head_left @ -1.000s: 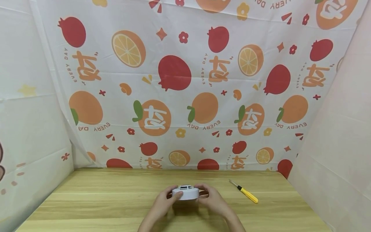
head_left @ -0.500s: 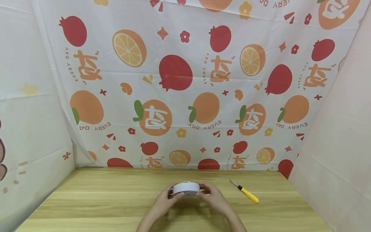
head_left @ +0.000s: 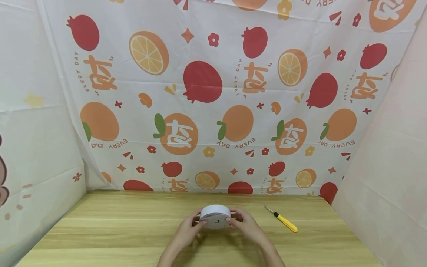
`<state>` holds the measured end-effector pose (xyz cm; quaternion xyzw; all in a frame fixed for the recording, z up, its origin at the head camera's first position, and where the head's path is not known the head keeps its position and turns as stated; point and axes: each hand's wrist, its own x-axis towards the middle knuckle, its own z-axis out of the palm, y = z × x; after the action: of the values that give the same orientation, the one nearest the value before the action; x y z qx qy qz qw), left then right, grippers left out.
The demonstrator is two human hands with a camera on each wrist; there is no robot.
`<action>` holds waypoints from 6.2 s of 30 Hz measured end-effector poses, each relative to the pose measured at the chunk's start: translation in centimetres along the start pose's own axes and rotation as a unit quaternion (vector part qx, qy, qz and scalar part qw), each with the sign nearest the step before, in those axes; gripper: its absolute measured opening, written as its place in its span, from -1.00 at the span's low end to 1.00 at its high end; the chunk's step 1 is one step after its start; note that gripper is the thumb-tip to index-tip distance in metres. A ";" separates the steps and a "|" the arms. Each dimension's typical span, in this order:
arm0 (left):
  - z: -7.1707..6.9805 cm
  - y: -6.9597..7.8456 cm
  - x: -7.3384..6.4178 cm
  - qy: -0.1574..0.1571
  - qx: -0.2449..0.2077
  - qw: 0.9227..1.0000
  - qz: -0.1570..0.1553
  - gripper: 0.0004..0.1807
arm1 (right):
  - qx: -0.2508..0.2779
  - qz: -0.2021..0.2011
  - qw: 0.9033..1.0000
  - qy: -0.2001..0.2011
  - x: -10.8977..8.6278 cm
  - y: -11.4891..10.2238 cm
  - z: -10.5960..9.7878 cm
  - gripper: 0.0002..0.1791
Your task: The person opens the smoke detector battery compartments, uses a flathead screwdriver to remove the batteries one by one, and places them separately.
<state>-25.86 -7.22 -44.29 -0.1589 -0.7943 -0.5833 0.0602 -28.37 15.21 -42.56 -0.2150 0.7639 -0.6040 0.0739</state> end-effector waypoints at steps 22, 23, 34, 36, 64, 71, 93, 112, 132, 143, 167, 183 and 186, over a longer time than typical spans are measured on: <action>0.7 0.6 -0.7 0.042 -0.012 0.998 -0.035 -0.52 | 0.047 0.017 0.998 -0.030 -0.8 0.1 0.0 -0.57; 0.8 0.6 -0.7 0.040 -0.023 0.998 -0.037 -0.52 | 0.049 0.020 0.998 -0.031 -0.9 0.2 0.0 -0.57; 1.5 0.9 -0.9 0.032 -0.045 0.997 -0.050 -0.58 | 0.092 0.058 0.994 -0.015 -1.0 0.7 0.0 -0.61; 1.6 0.9 -1.0 0.028 -0.055 0.996 -0.059 -0.58 | 0.098 0.058 0.993 -0.013 -1.1 0.7 -0.1 -0.61; 2.3 0.2 -1.4 -0.017 -0.111 0.979 -0.169 -0.64 | 0.052 0.140 0.988 -0.030 -1.3 1.5 -0.1 -0.62; 2.0 0.3 -1.8 -0.041 -0.099 0.979 -0.172 -0.66 | 0.056 0.140 0.988 -0.028 -1.4 1.7 0.1 -0.61; 1.6 -0.1 -1.3 0.030 -0.130 0.979 -0.154 -0.53 | 0.057 0.160 0.985 0.008 -1.5 1.2 0.1 -0.50; 2.4 0.3 -1.2 0.010 -0.211 0.965 -0.156 -0.49 | 0.077 0.149 0.986 0.018 -1.4 0.9 0.1 -0.43; 3.0 -0.5 -0.9 -0.043 -0.218 0.968 -0.121 -0.27 | 0.108 0.139 0.984 -0.026 -1.4 1.1 -0.1 -0.20; 2.9 -0.7 -0.9 -0.050 -0.230 0.964 -0.122 -0.24 | 0.087 0.131 0.987 -0.028 -1.4 1.4 -0.3 -0.29; 0.8 -1.0 -1.2 -0.126 -0.256 0.952 -0.109 -0.24 | 0.066 0.135 0.988 -0.041 -1.3 1.0 0.3 -0.35; 0.6 -1.3 -1.3 -0.132 -0.251 0.953 -0.103 -0.25 | 0.041 0.111 0.992 -0.046 -1.2 1.1 0.5 -0.35; 0.5 -1.4 -1.3 -0.133 -0.244 0.955 -0.101 -0.25 | 0.038 0.105 0.993 -0.046 -1.2 1.2 0.5 -0.35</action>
<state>-25.02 -7.34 -46.05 -0.1637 -0.6402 -0.7362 -0.1465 -27.39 15.50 -43.99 -0.1586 0.7545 -0.6107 0.1804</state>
